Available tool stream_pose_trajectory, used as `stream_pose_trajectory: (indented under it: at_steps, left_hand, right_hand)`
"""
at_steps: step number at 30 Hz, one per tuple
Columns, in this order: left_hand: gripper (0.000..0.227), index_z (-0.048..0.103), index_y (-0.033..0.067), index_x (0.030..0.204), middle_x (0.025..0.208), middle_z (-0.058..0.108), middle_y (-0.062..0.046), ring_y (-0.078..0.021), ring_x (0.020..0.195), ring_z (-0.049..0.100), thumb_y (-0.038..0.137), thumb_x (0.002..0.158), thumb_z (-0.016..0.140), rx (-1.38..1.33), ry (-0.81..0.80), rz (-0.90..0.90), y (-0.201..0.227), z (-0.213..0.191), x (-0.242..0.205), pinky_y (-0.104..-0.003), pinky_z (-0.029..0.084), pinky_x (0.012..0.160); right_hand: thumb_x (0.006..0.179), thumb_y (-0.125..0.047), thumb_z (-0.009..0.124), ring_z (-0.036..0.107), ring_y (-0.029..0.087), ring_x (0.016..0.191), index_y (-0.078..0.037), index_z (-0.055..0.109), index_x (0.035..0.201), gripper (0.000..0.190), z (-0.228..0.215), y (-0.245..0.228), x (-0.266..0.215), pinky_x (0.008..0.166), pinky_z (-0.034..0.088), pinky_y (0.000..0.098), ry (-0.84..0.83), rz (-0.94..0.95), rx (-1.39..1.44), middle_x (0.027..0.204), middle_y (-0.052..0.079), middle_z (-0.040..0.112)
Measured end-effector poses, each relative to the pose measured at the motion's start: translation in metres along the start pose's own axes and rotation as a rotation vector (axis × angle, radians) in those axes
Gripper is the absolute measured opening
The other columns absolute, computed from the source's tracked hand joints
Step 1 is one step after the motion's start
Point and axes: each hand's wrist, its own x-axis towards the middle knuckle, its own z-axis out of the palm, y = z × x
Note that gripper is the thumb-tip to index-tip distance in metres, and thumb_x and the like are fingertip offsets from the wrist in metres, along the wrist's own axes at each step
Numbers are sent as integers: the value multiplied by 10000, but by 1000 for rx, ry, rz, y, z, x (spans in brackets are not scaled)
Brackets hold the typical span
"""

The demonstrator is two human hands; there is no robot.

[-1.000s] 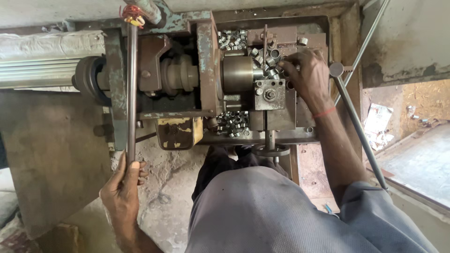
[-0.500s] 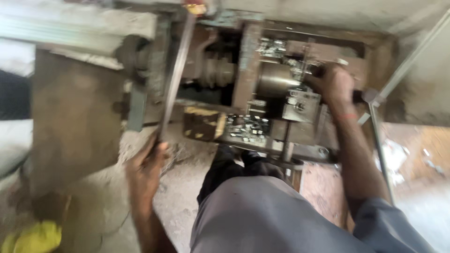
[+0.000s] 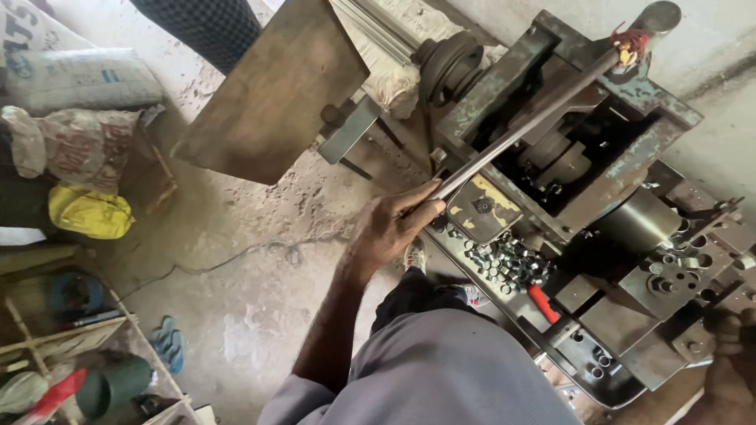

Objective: The person operates a manual metal forming machine, inserting small metal tubes into the die and turning a handwheel to shape them. The person uses a long metal rod to assist with feeding and clearing the work area, then collects the finished pieces.

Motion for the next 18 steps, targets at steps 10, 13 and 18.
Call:
stream_pose_trajectory:
  at_steps: [10, 13, 18]
  left_hand:
    - [311, 694, 187, 1258, 1179, 771, -133, -221, 823, 764, 270, 960, 670, 94, 110, 435, 3, -14, -2, -325, 600, 671]
    - [364, 641, 139, 1347, 1190, 765, -127, -214, 916, 766, 288, 1017, 682, -13, 138, 460, -11, -4, -4, -337, 622, 749]
    - [483, 558, 129, 1458, 1059, 771, -136, -180, 697, 732, 283, 1012, 658, -107, -82, 239, -26, 8, -6, -315, 617, 601]
  right_hand:
    - [973, -190, 778, 594, 160, 1185, -115, 692, 1225, 276, 22, 9, -17, 1065, 483, 312, -448, -57, 516, 1365, 57, 626]
    - [875, -330, 839, 610, 124, 1130, -79, 739, 1191, 416, 38, 4, -30, 1045, 497, 301, -527, 4, 393, 1246, 13, 661]
    - [911, -485, 837, 593, 179, 1017, -112, 801, 1044, 397, 88, 23, -68, 957, 537, 342, -608, 198, 417, 1157, 78, 692]
